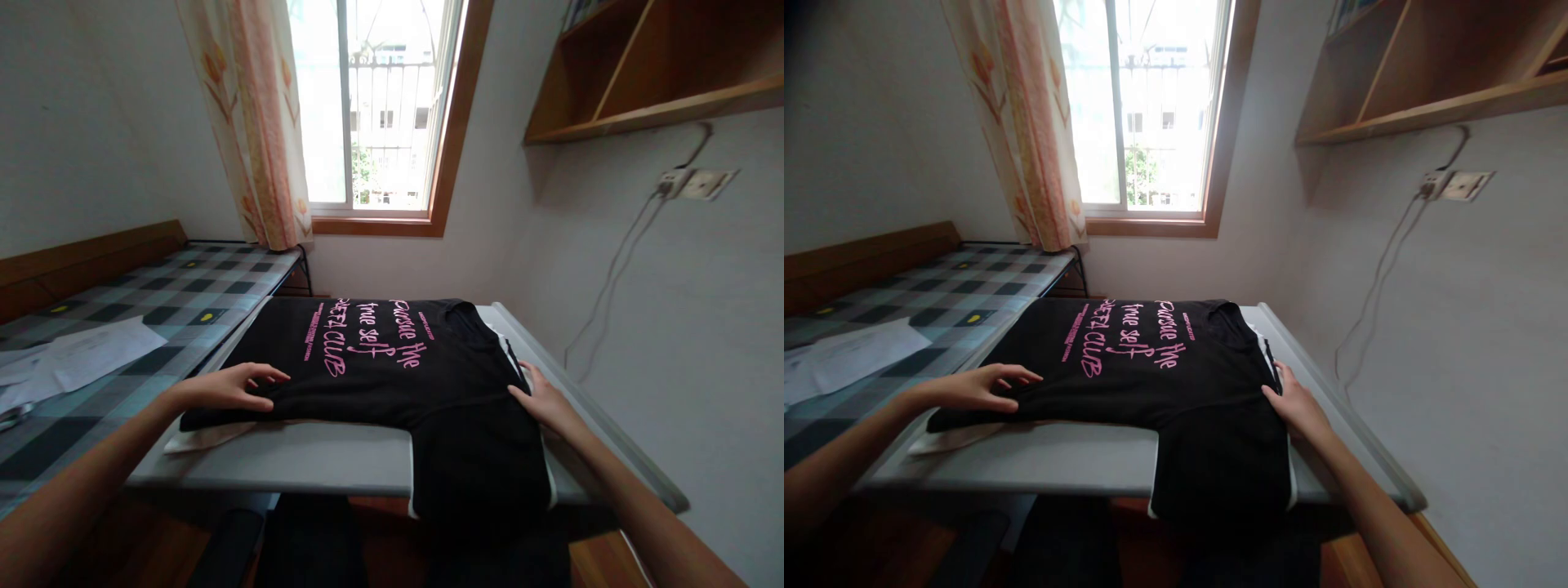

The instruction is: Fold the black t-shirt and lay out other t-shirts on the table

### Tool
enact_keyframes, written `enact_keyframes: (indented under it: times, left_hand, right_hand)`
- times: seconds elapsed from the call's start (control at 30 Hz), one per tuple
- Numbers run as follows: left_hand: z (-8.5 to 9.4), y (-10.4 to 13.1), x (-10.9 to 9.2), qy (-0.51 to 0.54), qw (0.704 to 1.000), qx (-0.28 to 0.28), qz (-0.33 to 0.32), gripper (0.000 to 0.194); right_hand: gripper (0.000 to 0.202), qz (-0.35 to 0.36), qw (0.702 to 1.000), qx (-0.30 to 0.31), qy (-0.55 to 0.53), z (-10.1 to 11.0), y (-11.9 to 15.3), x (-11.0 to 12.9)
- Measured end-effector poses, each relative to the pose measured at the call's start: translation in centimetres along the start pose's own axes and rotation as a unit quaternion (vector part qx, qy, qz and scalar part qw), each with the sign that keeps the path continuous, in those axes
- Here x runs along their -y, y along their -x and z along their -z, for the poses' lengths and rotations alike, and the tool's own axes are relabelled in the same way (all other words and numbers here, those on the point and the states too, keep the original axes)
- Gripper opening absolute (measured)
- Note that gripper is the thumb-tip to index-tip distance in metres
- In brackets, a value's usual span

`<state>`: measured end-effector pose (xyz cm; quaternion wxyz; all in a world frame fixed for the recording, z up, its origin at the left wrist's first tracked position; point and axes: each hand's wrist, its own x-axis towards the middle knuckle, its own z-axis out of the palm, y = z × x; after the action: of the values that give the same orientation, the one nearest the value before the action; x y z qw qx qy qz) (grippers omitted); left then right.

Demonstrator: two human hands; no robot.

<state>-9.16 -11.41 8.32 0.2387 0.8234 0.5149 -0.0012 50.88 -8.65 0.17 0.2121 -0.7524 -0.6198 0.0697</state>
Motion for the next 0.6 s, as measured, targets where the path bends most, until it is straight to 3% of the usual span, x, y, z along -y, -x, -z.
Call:
enact_keyframes:
  times: [0.13, 0.27, 0.43, 0.6]
  left_hand:
    - [0.4, -2.8, 2.8, 0.042, 0.991, -0.119, 0.036, 0.064]
    - [-2.1, -5.7, 5.8, -0.07, 0.971, -0.223, 0.044, 0.067]
    - [-5.3, -6.6, 7.4, -0.146, 0.966, -0.203, 0.064, 0.059]
    - [-4.7, -6.9, 8.6, -0.144, 0.967, -0.2, 0.058, 0.057]
  right_hand:
    - [0.059, 0.02, 0.998, 0.008, -0.055, 0.4, -1.3, -0.9]
    - [0.053, 0.027, 0.999, 0.014, -0.03, 0.0, -2.0, -1.8]
    - [0.053, -0.004, 0.997, 0.061, 0.048, -0.6, -1.3, -1.5]
    - [0.054, -0.026, 0.989, 0.051, 0.138, -0.1, 1.9, 1.0]
